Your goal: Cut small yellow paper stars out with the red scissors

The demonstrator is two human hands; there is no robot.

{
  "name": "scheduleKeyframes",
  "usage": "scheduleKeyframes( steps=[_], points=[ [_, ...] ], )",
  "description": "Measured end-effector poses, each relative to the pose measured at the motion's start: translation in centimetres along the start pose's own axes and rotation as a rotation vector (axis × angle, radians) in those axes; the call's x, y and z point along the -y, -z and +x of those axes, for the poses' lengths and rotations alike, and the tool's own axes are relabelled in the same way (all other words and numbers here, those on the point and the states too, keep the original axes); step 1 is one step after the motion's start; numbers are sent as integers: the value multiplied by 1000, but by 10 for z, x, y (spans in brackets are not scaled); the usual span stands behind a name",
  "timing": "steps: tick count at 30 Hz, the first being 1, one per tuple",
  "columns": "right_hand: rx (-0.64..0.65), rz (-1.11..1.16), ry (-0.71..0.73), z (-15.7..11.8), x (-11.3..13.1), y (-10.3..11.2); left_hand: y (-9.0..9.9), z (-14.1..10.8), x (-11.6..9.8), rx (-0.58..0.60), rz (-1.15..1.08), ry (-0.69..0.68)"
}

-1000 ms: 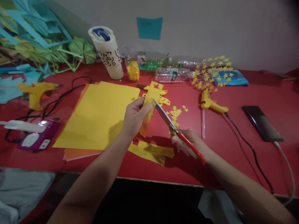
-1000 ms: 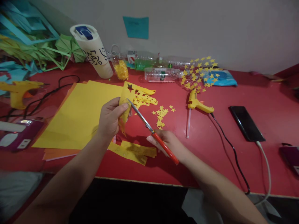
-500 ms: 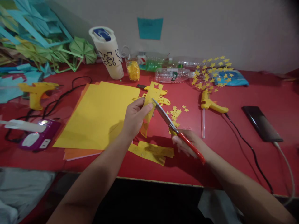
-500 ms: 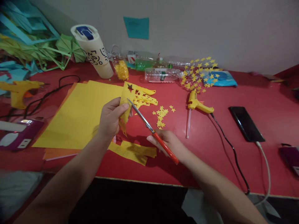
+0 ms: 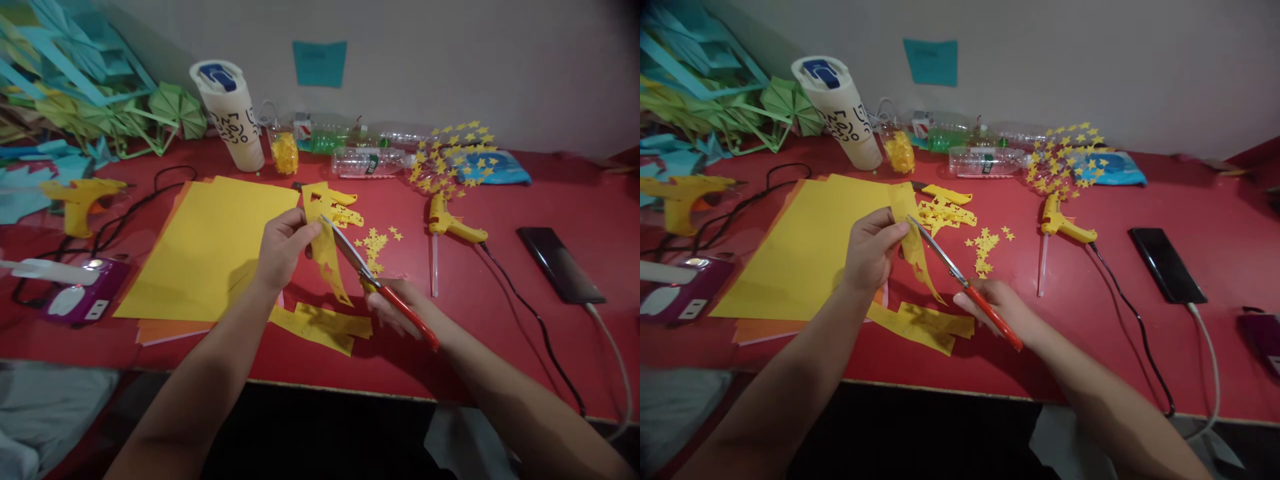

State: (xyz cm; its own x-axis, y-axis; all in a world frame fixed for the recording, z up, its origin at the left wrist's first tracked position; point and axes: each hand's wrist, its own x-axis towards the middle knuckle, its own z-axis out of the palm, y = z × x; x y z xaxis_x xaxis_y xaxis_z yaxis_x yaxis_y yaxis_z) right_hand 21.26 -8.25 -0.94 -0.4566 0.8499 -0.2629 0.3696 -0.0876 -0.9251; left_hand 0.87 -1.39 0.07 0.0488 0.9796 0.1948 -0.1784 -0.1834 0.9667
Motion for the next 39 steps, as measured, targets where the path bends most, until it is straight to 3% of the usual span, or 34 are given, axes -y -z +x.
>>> scheduleKeyframes(
  steps=[7,17,39],
  points=[
    [57,20,35,-1,-5,-1,-1,-2,0,26,0,2],
    [35,-10,90,-2,-1,-4,-3,-5,1,44,11,-14],
    [-58,10,2,-5,10,-10,-4,-4,2,51,24,-9]
  ],
)
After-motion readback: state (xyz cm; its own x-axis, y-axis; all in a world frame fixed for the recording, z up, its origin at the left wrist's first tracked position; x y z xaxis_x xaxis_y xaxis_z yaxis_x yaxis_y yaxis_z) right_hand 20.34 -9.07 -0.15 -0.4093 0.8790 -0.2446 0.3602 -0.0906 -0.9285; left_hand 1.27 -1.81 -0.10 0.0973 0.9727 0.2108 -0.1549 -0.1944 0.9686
